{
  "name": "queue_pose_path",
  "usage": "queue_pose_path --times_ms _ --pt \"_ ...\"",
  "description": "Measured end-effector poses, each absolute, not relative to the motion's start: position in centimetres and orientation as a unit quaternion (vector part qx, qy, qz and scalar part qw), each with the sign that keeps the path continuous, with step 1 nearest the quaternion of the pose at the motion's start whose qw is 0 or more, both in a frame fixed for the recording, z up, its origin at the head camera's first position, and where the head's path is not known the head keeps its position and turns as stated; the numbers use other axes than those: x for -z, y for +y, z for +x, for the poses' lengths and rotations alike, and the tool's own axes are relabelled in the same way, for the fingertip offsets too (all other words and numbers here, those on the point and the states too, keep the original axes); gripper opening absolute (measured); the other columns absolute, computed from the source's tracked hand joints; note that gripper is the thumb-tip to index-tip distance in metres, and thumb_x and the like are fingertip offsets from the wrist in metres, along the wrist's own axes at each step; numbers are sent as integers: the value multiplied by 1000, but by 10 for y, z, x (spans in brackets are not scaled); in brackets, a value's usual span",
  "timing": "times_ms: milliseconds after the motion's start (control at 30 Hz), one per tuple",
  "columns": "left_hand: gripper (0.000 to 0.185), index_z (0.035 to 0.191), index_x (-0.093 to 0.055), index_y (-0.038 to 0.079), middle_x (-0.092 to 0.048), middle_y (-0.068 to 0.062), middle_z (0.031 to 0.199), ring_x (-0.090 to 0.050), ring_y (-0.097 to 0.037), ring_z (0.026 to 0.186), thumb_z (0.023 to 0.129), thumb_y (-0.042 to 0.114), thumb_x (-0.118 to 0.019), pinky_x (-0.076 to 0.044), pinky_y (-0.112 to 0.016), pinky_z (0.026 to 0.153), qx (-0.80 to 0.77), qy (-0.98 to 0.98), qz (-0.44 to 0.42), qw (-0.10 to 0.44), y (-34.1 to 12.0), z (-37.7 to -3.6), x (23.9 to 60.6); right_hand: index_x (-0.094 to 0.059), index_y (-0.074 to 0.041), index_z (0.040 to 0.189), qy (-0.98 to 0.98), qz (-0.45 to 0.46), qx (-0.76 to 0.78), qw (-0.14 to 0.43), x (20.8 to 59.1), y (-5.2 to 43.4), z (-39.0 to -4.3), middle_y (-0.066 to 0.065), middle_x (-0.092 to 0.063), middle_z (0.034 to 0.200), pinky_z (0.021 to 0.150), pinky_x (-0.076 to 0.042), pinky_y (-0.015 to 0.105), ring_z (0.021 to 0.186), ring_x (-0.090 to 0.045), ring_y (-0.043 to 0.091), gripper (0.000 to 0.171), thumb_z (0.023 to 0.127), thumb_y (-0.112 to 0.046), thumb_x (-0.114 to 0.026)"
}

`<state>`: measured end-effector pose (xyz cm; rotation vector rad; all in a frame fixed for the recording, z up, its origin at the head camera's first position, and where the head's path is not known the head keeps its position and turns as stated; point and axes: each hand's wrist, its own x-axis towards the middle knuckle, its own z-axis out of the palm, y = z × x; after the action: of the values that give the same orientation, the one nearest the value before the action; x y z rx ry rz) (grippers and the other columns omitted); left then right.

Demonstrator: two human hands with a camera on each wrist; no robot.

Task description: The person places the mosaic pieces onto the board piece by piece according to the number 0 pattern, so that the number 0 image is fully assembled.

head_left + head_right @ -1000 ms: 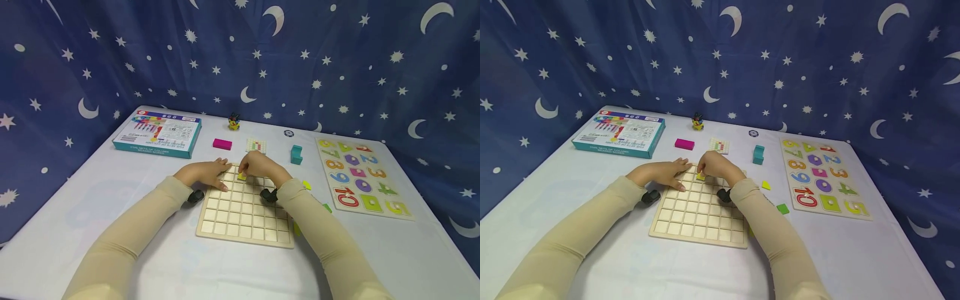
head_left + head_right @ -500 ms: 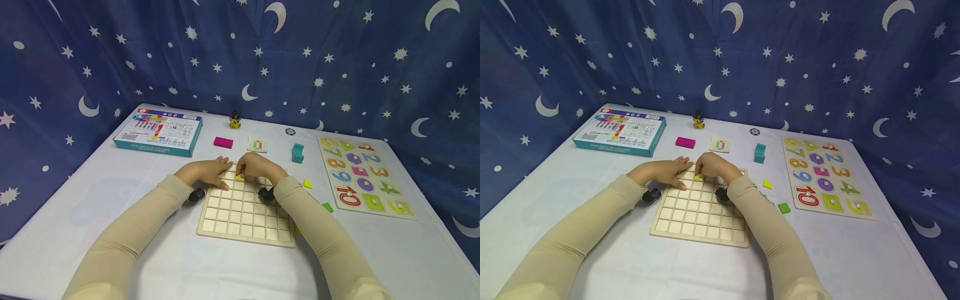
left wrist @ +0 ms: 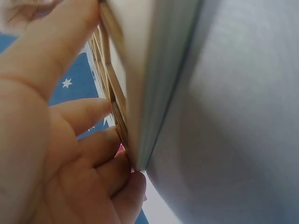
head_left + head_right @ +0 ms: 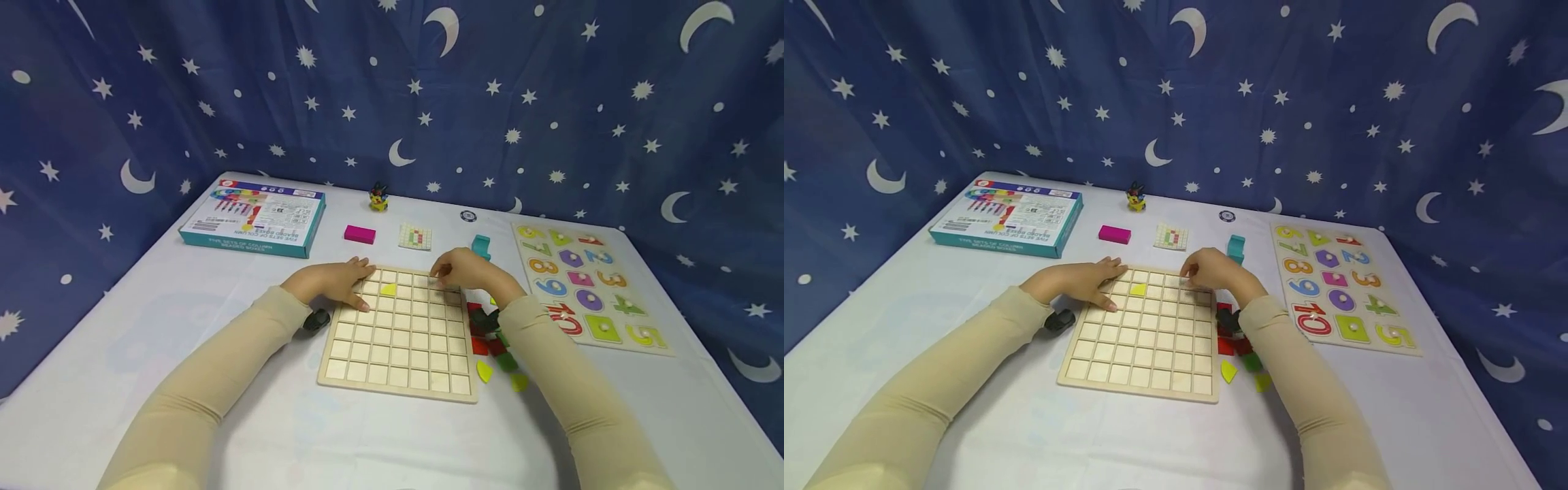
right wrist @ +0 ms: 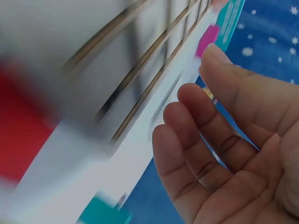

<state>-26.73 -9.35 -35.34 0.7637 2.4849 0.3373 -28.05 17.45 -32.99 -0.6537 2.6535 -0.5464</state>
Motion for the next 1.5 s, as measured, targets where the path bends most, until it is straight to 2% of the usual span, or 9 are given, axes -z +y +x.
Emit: queue_pose_path --times_ms 333,533,700,900,1167,1500 --pt "92 148 -13 5 -6 -17 154 1 -34 142 82 45 -63 -6 -49 115 -113 919 282 249 -94 -268 356 -68 -2 104 952 -178 181 170 338 242 -276 11 -65 96 76 -50 34 87 -55 23 22 82 -7 -65" --pt "93 148 -13 5 -6 -17 154 1 -34 142 82 46 -63 -6 -50 114 -116 919 283 249 -94 -268 356 -68 -3 105 956 -113 188 195 343 263 -270 11 -64 97 75 -49 33 83 -53 22 27 79 -8 -70" --pt "93 148 -13 5 -5 -17 154 1 -34 142 82 45 -64 -6 -49 114 -120 919 281 250 -94 -268 356 -69 -2 103 955 -115 194 192 348 266 -266 10 -63 94 76 -49 32 81 -52 20 25 78 -6 -71" --pt "92 148 -14 6 -5 -17 154 1 -33 142 81 45 -64 -6 -50 114 -128 919 277 250 -94 -268 355 -68 -3 93 955 -133 198 179 348 261 -263 7 -60 83 70 -46 29 76 -50 20 19 75 0 -71" --pt "92 148 -14 5 -5 -17 154 2 -33 142 82 44 -64 -5 -49 115 -128 917 282 250 -94 -268 357 -68 -4 84 955 -115 217 168 345 255 -262 8 -59 79 65 -45 26 73 -50 20 11 76 4 -67" --pt "93 148 -14 5 -6 -17 154 1 -33 142 81 45 -64 -5 -49 115 -129 917 285 246 -95 -268 357 -69 0 91 948 -154 231 157 330 236 -272 8 -61 80 65 -48 26 74 -52 19 13 81 3 -63"
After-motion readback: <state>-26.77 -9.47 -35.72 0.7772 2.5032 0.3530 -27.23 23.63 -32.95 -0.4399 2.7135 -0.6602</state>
